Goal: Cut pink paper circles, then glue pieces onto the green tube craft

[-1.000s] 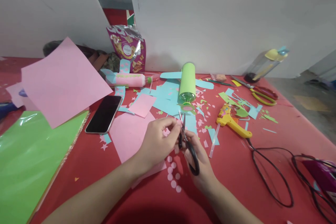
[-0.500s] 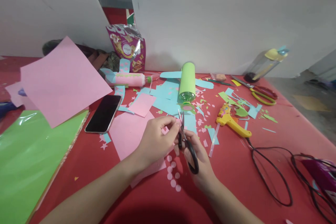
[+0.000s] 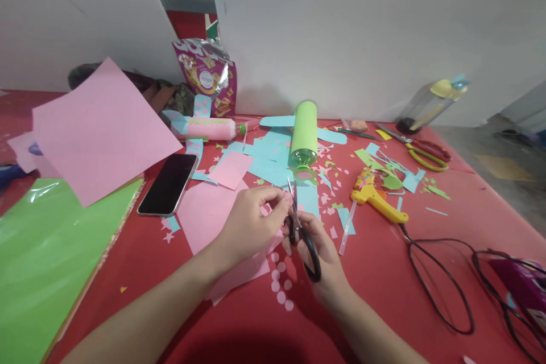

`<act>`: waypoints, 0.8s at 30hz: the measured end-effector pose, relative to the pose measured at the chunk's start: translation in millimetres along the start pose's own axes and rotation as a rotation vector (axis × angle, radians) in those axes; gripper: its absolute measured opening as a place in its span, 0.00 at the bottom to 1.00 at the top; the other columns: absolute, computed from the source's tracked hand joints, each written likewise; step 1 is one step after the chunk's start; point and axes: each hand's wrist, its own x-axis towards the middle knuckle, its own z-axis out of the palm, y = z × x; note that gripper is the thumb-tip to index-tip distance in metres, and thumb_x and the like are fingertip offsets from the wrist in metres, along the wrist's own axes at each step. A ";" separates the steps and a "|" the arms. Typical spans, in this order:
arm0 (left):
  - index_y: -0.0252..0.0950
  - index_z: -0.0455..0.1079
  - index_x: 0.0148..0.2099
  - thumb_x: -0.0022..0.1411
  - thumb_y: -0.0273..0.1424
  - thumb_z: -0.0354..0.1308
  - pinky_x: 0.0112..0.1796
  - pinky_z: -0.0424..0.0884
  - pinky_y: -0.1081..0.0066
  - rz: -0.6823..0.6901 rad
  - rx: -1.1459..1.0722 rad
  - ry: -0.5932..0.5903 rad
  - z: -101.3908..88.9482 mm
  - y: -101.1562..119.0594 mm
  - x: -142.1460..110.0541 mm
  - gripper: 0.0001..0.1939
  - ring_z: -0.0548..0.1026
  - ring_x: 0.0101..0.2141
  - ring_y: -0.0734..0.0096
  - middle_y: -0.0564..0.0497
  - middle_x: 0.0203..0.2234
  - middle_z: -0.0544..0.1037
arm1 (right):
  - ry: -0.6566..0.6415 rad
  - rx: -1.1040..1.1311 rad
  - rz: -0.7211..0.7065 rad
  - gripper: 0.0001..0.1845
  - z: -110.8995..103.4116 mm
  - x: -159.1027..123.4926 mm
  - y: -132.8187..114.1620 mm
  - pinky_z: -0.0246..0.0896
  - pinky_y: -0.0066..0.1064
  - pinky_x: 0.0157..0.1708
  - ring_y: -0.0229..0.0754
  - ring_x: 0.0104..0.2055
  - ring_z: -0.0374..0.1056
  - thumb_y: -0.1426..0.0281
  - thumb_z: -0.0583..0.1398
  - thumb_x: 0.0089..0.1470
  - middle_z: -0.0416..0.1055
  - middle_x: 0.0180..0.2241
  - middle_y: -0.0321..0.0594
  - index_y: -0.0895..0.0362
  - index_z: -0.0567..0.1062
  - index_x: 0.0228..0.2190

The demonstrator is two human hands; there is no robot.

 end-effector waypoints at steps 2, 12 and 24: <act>0.33 0.64 0.22 0.58 0.28 0.48 0.29 0.63 0.78 0.004 0.005 -0.008 -1.1 -0.4 0.5 0.12 0.68 0.25 0.77 0.55 0.19 0.71 | 0.009 -0.001 0.019 0.18 0.8 0.2 -1.3 0.57 0.22 0.21 0.30 0.24 0.59 0.58 0.63 0.44 0.62 0.28 0.32 0.50 0.69 0.38; 0.34 0.64 0.21 0.57 0.28 0.49 0.29 0.62 0.78 0.006 0.036 -0.026 -6.4 2.4 0.3 0.13 0.67 0.24 0.77 0.56 0.18 0.71 | 0.019 -0.004 0.084 0.19 3.2 -0.1 -4.6 0.59 0.22 0.17 0.30 0.20 0.58 0.58 0.63 0.42 0.61 0.26 0.31 0.50 0.68 0.37; 0.34 0.63 0.20 0.56 0.27 0.49 0.27 0.62 0.78 0.046 0.104 -0.042 -11.5 1.1 2.2 0.13 0.67 0.23 0.77 0.55 0.18 0.71 | 0.004 -0.051 0.103 0.19 4.2 -1.2 -6.4 0.56 0.21 0.14 0.29 0.18 0.56 0.59 0.63 0.42 0.61 0.25 0.31 0.51 0.67 0.37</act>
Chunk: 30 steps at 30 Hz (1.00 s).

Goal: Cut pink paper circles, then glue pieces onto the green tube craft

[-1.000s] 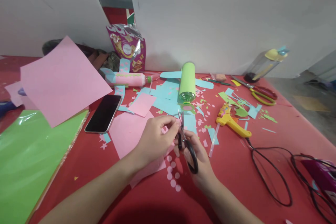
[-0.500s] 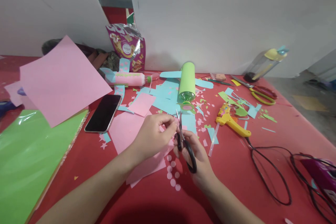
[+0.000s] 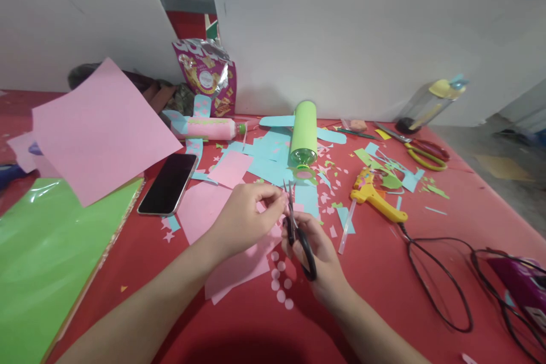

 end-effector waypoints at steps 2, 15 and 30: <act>0.34 0.64 0.20 0.56 0.27 0.49 0.26 0.62 0.78 -0.007 0.013 -0.007 -1.2 0.8 0.1 0.13 0.67 0.23 0.77 0.55 0.18 0.71 | 0.005 -0.003 0.007 0.19 0.9 0.3 -0.5 0.55 0.21 0.13 0.29 0.18 0.55 0.60 0.63 0.42 0.60 0.24 0.30 0.51 0.67 0.37; 0.34 0.67 0.23 0.56 0.28 0.48 0.28 0.63 0.77 -0.014 0.103 -0.105 -12.7 0.3 1.1 0.12 0.70 0.25 0.74 0.54 0.20 0.73 | 0.013 -0.058 0.008 0.17 0.5 -0.3 -0.1 0.56 0.22 0.13 0.33 0.20 0.59 0.65 0.62 0.42 0.61 0.21 0.31 0.52 0.67 0.37; 0.35 0.66 0.20 0.54 0.29 0.48 0.25 0.62 0.78 -0.082 0.087 -0.261 -30.7 3.7 3.3 0.12 0.67 0.22 0.77 0.56 0.18 0.70 | -0.029 -0.046 0.132 0.17 2.8 -3.0 0.5 0.57 0.22 0.10 0.31 0.14 0.62 0.66 0.61 0.44 0.64 0.21 0.29 0.52 0.64 0.38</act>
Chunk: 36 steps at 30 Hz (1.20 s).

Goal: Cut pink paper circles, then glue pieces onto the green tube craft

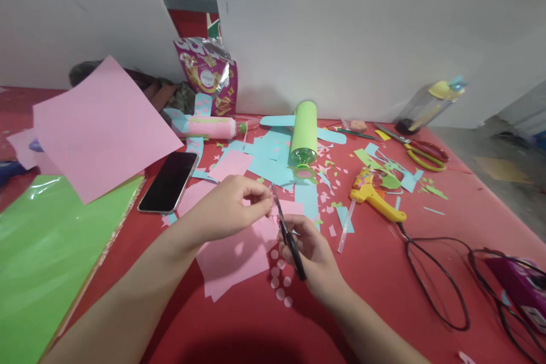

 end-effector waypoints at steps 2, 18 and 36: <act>0.35 0.64 0.20 0.54 0.29 0.48 0.25 0.62 0.79 -0.001 0.003 -0.008 -1.7 -0.7 -0.4 0.13 0.66 0.22 0.77 0.56 0.17 0.70 | -0.004 -0.004 -0.003 0.17 -0.3 0.4 0.2 0.57 0.21 0.10 0.30 0.14 0.62 0.67 0.61 0.45 0.64 0.21 0.29 0.52 0.64 0.38; 0.34 0.64 0.18 0.52 0.28 0.49 0.23 0.61 0.79 0.026 -0.002 -0.041 -7.0 -2.6 -0.7 0.12 0.66 0.21 0.78 0.56 0.16 0.69 | 0.097 -0.048 -0.072 0.15 1.7 6.9 -5.6 0.55 0.21 0.14 0.27 0.17 0.58 0.72 0.62 0.39 0.61 0.25 0.29 0.54 0.68 0.33; 0.34 0.56 0.18 0.53 0.26 0.47 0.22 0.55 0.77 0.217 0.116 -0.436 16.9 -13.9 2.1 0.12 0.59 0.19 0.78 0.56 0.15 0.62 | 0.068 0.114 -0.213 0.23 -1.9 8.4 -3.4 0.60 0.23 0.27 0.29 0.27 0.63 0.78 0.67 0.35 0.62 0.28 0.28 0.50 0.64 0.33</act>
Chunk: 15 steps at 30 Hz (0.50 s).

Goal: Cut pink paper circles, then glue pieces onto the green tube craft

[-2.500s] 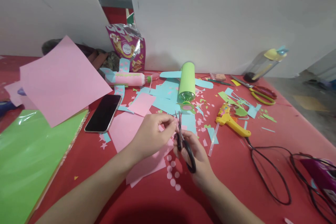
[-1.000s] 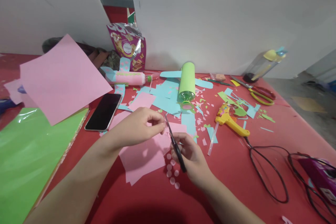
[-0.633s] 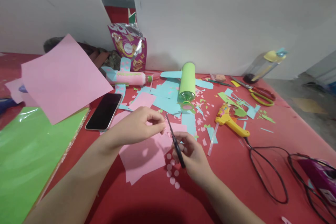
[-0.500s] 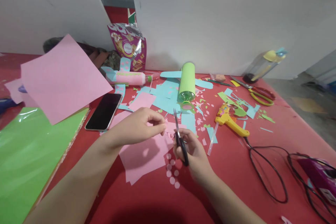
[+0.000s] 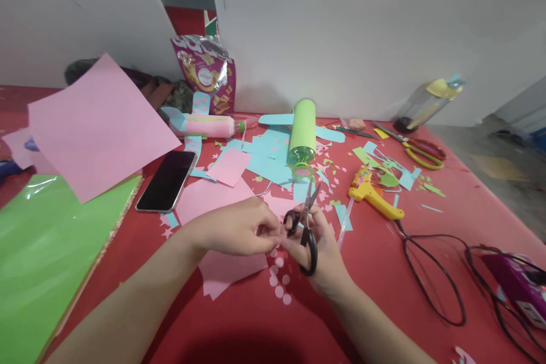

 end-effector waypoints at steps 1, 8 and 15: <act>0.34 0.55 0.18 0.53 0.26 0.47 0.22 0.54 0.77 0.002 0.003 -0.006 0.6 -0.1 0.0 0.12 0.58 0.19 0.78 0.56 0.15 0.61 | -0.006 -0.008 0.009 0.24 0.2 -0.1 -0.4 0.59 0.22 0.26 0.29 0.26 0.63 0.78 0.67 0.34 0.62 0.28 0.28 0.51 0.64 0.33; 0.34 0.54 0.19 0.53 0.26 0.47 0.23 0.54 0.77 0.018 -0.005 -0.068 0.4 -3.2 0.9 0.12 0.57 0.19 0.79 0.56 0.15 0.60 | -0.033 -0.070 0.038 0.22 0.0 -1.0 -2.4 0.59 0.21 0.25 0.28 0.26 0.62 0.76 0.66 0.36 0.62 0.28 0.28 0.52 0.63 0.33; 0.33 0.60 0.20 0.52 0.28 0.47 0.24 0.56 0.77 -0.046 -0.023 -0.023 -2.9 -5.8 2.3 0.10 0.61 0.21 0.78 0.56 0.16 0.64 | 0.119 -0.064 -0.049 0.21 -1.4 0.5 1.4 0.59 0.22 0.25 0.29 0.26 0.62 0.77 0.64 0.36 0.63 0.27 0.28 0.51 0.64 0.33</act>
